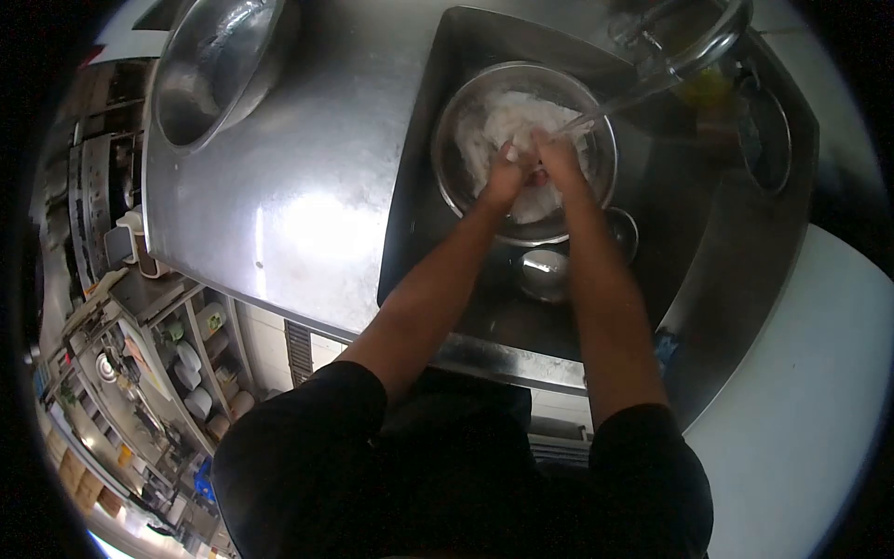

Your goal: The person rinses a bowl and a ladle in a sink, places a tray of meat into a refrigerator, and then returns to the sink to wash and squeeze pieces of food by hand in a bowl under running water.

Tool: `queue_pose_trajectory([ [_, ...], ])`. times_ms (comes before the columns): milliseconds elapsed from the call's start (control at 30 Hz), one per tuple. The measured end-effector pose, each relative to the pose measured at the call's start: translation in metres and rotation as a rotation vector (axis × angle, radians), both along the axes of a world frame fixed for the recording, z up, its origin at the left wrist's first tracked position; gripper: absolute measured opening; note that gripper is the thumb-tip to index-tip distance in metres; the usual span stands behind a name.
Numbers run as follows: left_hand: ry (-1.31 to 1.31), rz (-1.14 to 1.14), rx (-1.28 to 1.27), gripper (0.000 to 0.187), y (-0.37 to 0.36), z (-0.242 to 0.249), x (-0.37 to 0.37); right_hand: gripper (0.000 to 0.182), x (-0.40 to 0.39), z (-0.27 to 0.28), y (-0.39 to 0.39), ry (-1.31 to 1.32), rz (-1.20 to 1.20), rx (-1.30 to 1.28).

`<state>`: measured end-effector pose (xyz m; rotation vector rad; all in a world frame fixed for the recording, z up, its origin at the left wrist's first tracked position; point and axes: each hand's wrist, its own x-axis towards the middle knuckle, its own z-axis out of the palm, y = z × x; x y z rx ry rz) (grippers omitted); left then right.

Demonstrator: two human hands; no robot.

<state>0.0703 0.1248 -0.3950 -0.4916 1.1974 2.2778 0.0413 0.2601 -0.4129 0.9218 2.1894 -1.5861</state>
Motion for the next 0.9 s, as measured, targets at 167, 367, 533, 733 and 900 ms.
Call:
queue_pose_trajectory([
  [167,-0.327,0.052,-0.057,0.051,0.002,-0.008,-0.007,0.051,0.010,-0.016,0.009,-0.017,0.037,0.098],
  [367,-0.411,0.069,0.154,0.052,0.000,-0.008,-0.008,0.068,0.019,0.013,0.013,-0.134,0.159,0.128],
  [533,-0.351,0.075,0.042,0.050,0.004,0.002,-0.005,0.069,0.026,0.037,-0.006,0.011,0.325,0.683],
  [733,-0.199,0.011,-0.039,0.047,0.014,0.015,-0.013,0.066,0.016,0.052,-0.021,-0.036,0.011,0.140],
  [900,0.186,-0.013,-0.248,0.035,0.017,0.008,-0.011,0.053,-0.001,0.067,-0.018,-0.171,-0.332,-0.441],
])
